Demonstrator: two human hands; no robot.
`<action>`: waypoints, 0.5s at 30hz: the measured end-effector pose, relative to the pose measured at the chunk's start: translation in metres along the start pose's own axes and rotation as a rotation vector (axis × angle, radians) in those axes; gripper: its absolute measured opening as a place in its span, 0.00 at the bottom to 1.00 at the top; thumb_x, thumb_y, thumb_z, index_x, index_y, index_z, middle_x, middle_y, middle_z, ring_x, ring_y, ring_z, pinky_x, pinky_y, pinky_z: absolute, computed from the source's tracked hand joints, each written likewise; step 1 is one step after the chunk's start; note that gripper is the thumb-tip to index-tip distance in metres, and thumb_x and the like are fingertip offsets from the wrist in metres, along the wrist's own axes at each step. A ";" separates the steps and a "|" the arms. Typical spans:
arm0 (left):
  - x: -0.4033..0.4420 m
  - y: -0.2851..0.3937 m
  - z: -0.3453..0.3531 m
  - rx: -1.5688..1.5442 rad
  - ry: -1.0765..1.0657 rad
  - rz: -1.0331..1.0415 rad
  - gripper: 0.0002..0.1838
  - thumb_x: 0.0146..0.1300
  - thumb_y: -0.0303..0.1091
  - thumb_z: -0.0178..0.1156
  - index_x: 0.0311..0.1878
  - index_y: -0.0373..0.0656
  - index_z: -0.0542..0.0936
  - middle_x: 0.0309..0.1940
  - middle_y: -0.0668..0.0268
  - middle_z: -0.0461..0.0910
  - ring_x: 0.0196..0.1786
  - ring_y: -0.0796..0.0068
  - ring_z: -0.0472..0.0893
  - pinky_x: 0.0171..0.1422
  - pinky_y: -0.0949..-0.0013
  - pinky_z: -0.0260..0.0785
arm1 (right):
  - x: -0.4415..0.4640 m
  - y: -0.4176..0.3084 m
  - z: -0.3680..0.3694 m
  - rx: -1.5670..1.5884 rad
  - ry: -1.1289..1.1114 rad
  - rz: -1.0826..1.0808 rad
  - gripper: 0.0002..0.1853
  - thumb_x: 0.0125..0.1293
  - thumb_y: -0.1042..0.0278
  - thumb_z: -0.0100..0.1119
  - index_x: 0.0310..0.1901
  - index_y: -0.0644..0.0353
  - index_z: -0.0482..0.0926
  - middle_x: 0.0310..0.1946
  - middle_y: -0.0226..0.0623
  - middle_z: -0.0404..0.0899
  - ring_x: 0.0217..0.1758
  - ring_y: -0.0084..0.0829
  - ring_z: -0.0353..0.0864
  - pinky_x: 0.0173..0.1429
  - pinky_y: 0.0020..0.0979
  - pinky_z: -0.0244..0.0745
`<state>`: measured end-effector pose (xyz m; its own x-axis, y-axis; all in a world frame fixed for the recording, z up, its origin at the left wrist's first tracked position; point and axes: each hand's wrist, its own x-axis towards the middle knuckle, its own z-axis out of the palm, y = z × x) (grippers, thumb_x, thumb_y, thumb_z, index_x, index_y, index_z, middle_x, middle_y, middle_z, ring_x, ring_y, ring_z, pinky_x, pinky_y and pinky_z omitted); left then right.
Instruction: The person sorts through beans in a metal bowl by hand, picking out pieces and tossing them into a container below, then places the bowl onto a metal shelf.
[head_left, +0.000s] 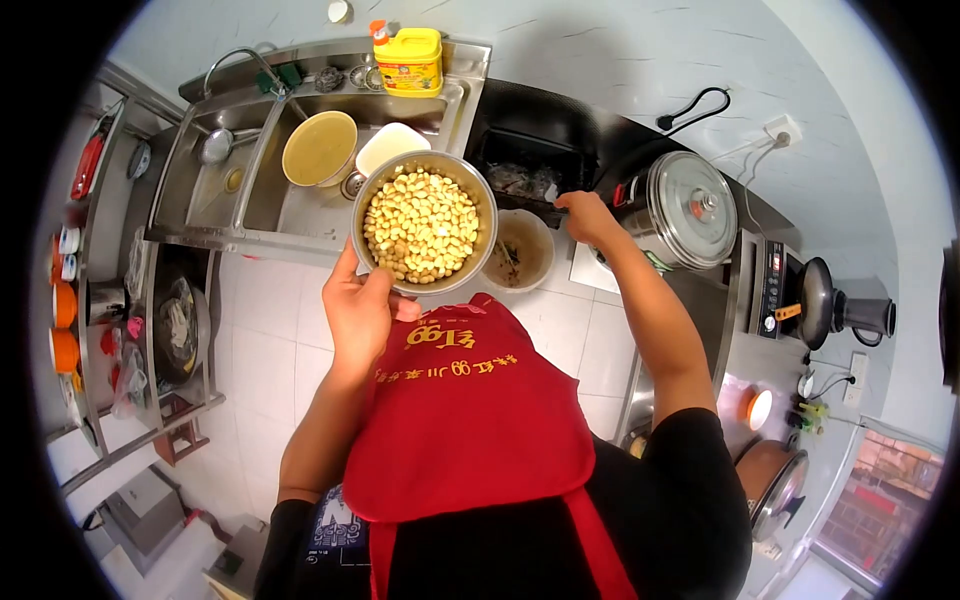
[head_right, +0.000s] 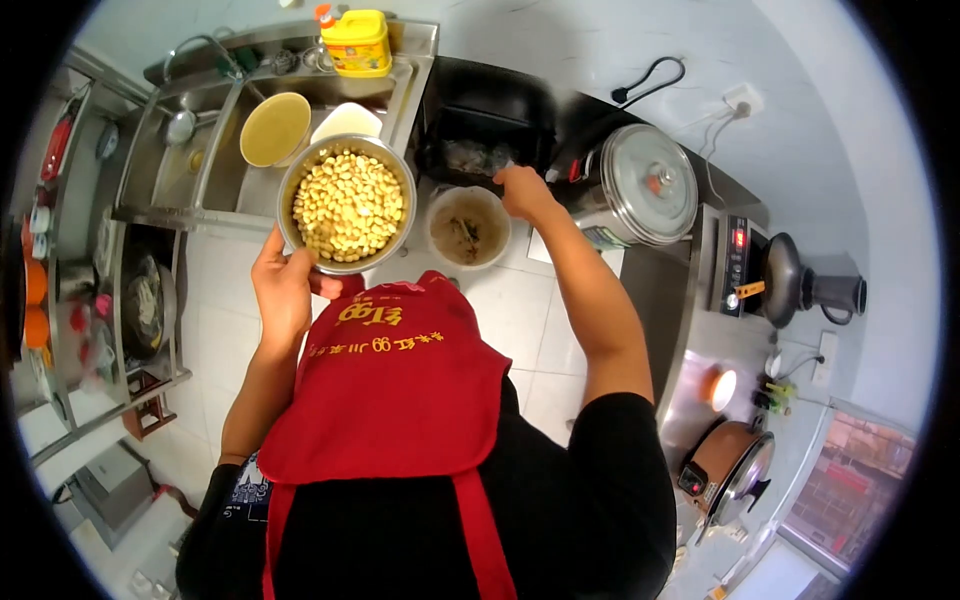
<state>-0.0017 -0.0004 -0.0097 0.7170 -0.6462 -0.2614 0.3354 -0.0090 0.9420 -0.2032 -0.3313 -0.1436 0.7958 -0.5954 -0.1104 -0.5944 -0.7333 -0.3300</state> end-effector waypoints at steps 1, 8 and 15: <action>0.000 0.000 0.000 -0.005 0.000 0.010 0.34 0.64 0.16 0.47 0.76 0.32 0.63 0.35 0.51 0.85 0.19 0.71 0.83 0.23 0.72 0.80 | -0.001 -0.002 -0.001 0.000 -0.001 -0.002 0.20 0.55 0.80 0.60 0.50 0.59 0.87 0.47 0.53 0.85 0.54 0.52 0.84 0.60 0.43 0.79; -0.001 0.001 -0.003 0.014 -0.020 -0.008 0.33 0.66 0.16 0.47 0.76 0.32 0.62 0.37 0.51 0.86 0.19 0.70 0.83 0.25 0.70 0.82 | -0.007 -0.006 0.000 0.071 0.165 0.051 0.19 0.55 0.80 0.62 0.49 0.59 0.86 0.45 0.49 0.86 0.51 0.52 0.84 0.56 0.45 0.79; -0.001 0.000 -0.003 0.003 -0.015 -0.007 0.34 0.66 0.16 0.47 0.77 0.32 0.61 0.36 0.51 0.86 0.20 0.69 0.84 0.26 0.68 0.83 | -0.007 0.003 0.008 0.092 0.179 0.058 0.08 0.58 0.75 0.64 0.39 0.59 0.87 0.37 0.50 0.86 0.45 0.53 0.85 0.50 0.46 0.80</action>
<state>-0.0002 0.0026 -0.0101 0.7057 -0.6572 -0.2646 0.3380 -0.0160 0.9410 -0.2092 -0.3267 -0.1516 0.7221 -0.6909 0.0342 -0.6193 -0.6677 -0.4131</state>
